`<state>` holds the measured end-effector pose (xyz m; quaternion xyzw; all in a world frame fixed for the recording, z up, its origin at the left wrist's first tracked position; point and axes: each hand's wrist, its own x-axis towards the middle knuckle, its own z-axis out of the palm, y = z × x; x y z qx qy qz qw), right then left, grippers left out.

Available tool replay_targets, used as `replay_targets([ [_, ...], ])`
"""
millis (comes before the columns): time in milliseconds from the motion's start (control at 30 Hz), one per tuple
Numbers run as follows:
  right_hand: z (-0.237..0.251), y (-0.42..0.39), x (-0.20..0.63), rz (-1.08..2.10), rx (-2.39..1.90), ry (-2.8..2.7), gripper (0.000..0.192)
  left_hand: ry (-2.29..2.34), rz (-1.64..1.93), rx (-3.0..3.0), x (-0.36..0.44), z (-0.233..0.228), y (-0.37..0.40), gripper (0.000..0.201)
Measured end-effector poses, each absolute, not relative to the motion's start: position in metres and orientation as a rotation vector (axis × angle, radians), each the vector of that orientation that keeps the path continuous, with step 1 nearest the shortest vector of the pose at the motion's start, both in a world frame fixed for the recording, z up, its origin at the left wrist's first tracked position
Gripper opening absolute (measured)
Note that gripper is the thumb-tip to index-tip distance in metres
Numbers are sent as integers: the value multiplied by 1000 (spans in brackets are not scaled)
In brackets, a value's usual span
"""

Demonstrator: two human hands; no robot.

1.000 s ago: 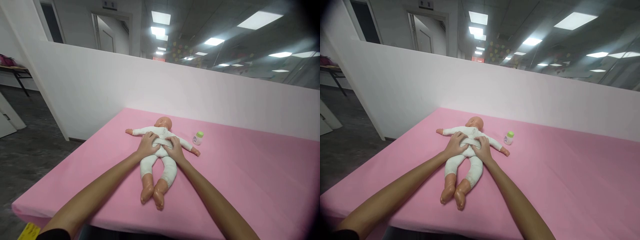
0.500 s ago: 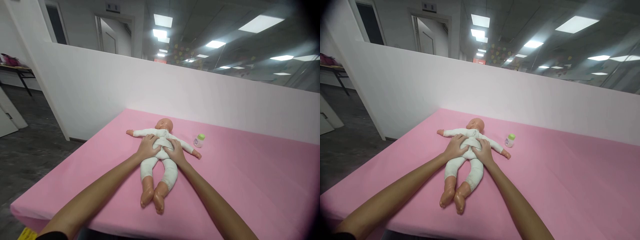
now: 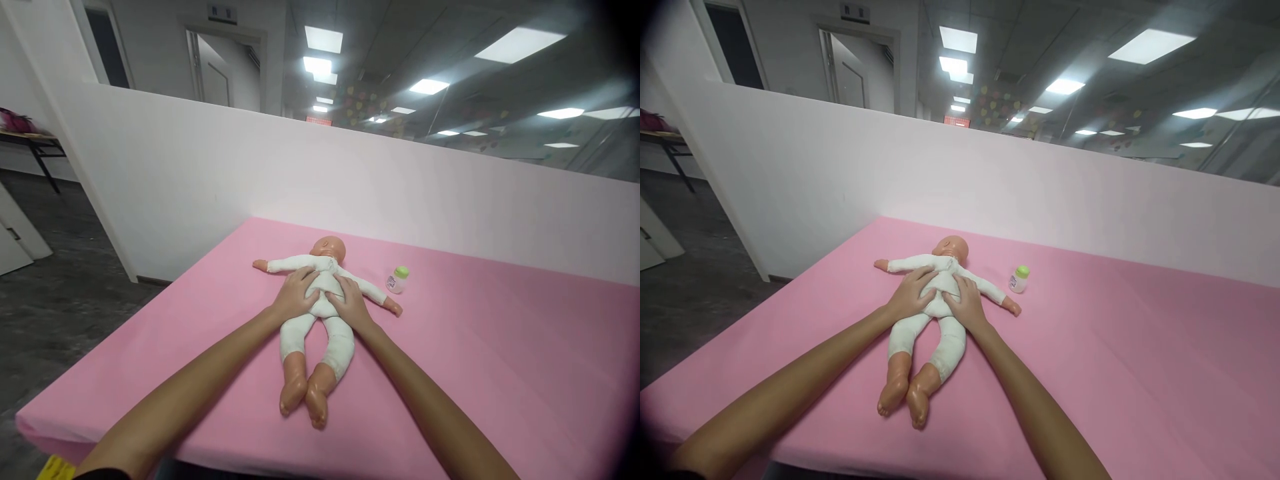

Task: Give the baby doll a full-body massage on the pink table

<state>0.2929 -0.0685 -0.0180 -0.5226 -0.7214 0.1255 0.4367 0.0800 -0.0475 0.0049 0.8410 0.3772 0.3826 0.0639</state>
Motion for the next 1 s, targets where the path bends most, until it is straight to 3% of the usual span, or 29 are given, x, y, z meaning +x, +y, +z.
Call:
replay_targets([
  [200,-11,-70,289,196,-1247,-1742,22,1222,1182,2502,81,6,-47,21],
  [300,-12,-70,286,148,-1227,-1729,28,1221,1223,2515,81,7,-49,29],
  [500,-14,-68,294,246,-1274,-1779,66,1078,1152,2540,79,7,-48,51],
  [733,-3,-67,297,319,-1301,-1777,35,1249,1096,2500,82,10,-47,23],
  [867,-7,-64,295,201,-1262,-1751,30,1250,1173,2545,82,8,-49,31],
  [1000,-14,-61,296,120,-1230,-1780,49,1142,1220,2576,81,5,-48,51],
])
